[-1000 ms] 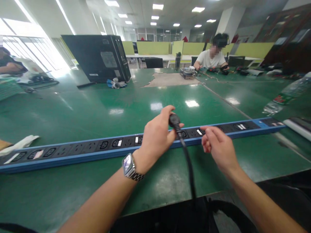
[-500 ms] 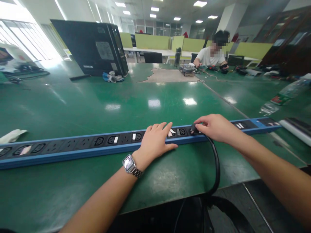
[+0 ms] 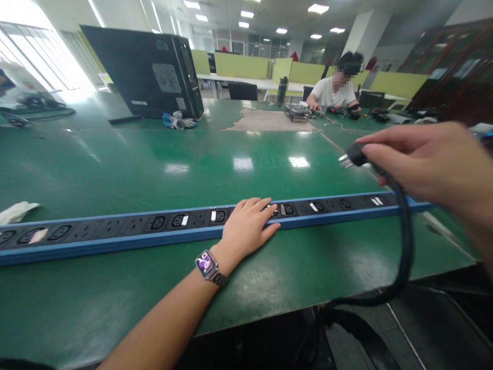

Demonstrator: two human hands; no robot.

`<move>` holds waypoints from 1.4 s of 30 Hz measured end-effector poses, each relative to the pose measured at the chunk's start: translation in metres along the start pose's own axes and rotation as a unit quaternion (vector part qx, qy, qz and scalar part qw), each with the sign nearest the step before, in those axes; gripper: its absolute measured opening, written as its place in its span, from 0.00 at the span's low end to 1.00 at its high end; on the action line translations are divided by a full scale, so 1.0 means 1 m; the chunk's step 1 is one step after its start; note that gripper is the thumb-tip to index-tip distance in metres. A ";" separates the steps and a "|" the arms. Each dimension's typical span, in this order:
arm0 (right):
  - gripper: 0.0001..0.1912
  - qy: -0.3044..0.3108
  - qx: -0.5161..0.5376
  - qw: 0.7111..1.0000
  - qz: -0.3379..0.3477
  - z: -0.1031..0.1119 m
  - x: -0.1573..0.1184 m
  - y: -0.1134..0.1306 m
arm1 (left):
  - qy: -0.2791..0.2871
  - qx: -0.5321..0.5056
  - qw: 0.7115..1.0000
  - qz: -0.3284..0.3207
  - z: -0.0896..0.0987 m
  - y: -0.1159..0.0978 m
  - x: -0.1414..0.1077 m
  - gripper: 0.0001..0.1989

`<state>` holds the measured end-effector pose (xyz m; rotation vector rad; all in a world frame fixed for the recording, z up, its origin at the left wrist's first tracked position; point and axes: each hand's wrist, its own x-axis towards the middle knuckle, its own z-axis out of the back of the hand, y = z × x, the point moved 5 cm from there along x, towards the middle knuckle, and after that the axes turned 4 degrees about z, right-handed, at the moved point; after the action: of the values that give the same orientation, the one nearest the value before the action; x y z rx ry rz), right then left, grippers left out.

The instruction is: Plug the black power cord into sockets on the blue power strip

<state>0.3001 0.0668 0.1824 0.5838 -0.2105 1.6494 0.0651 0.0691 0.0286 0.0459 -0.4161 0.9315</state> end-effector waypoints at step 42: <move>0.12 -0.075 0.180 0.979 0.059 -0.140 -0.097 0.003 | -0.001 -0.076 0.985 0.156 0.078 0.115 -0.083 0.20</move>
<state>0.2676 0.0458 0.0168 0.9878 -0.0549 1.7738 -0.0943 0.0578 0.0536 -0.1625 -0.5043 1.2046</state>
